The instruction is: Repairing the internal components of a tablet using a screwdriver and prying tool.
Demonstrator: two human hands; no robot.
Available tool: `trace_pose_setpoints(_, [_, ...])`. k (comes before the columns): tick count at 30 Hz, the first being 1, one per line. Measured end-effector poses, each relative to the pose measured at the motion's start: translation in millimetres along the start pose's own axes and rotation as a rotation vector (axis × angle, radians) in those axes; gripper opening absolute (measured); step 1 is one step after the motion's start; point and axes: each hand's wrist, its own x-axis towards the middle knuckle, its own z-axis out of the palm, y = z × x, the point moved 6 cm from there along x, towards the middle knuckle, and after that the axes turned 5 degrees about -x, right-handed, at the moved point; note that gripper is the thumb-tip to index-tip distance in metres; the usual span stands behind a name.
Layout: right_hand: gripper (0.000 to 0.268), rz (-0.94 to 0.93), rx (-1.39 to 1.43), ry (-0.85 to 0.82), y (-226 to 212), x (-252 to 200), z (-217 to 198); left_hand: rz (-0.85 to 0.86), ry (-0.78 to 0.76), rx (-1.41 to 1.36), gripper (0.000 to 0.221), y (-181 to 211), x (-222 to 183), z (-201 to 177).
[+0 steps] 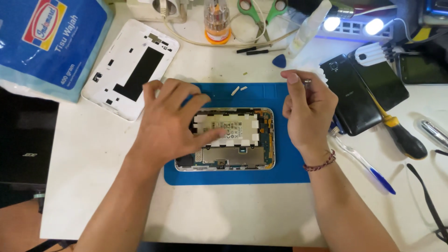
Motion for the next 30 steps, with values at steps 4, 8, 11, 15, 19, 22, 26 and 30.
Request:
trace_pose_setpoints(4, [0.026,0.004,0.035,0.006,4,0,-1,-0.004,-0.095,0.008,0.071,7,0,8])
trace_pose_setpoints(8, [0.024,-0.010,0.008,0.001,3,0,0,-0.041,-0.105,0.065,0.065,5,3,8])
trace_pose_setpoints(11, [0.022,-0.007,0.018,-0.011,3,0,0,-0.092,-0.135,0.129,0.066,2,3,10])
trace_pose_setpoints(15, [0.020,0.000,0.018,-0.019,3,0,1,-0.177,-0.213,0.184,0.068,-4,1,17])
trace_pose_setpoints(19, [0.021,0.010,0.009,-0.011,4,0,1,-0.203,-0.230,0.152,0.069,-7,-1,20])
trace_pose_setpoints(22, [0.020,0.000,-0.010,-0.014,3,-1,1,-0.227,-0.236,0.129,0.069,-8,-1,20])
trace_pose_setpoints(26, [0.023,0.014,-0.044,-0.025,3,-1,1,-0.273,-0.192,0.014,0.067,-10,-1,15])
trace_pose_setpoints(30, [0.023,-0.109,-0.290,-0.145,-7,-4,6,-0.220,-0.095,-0.042,0.063,-9,-3,8])
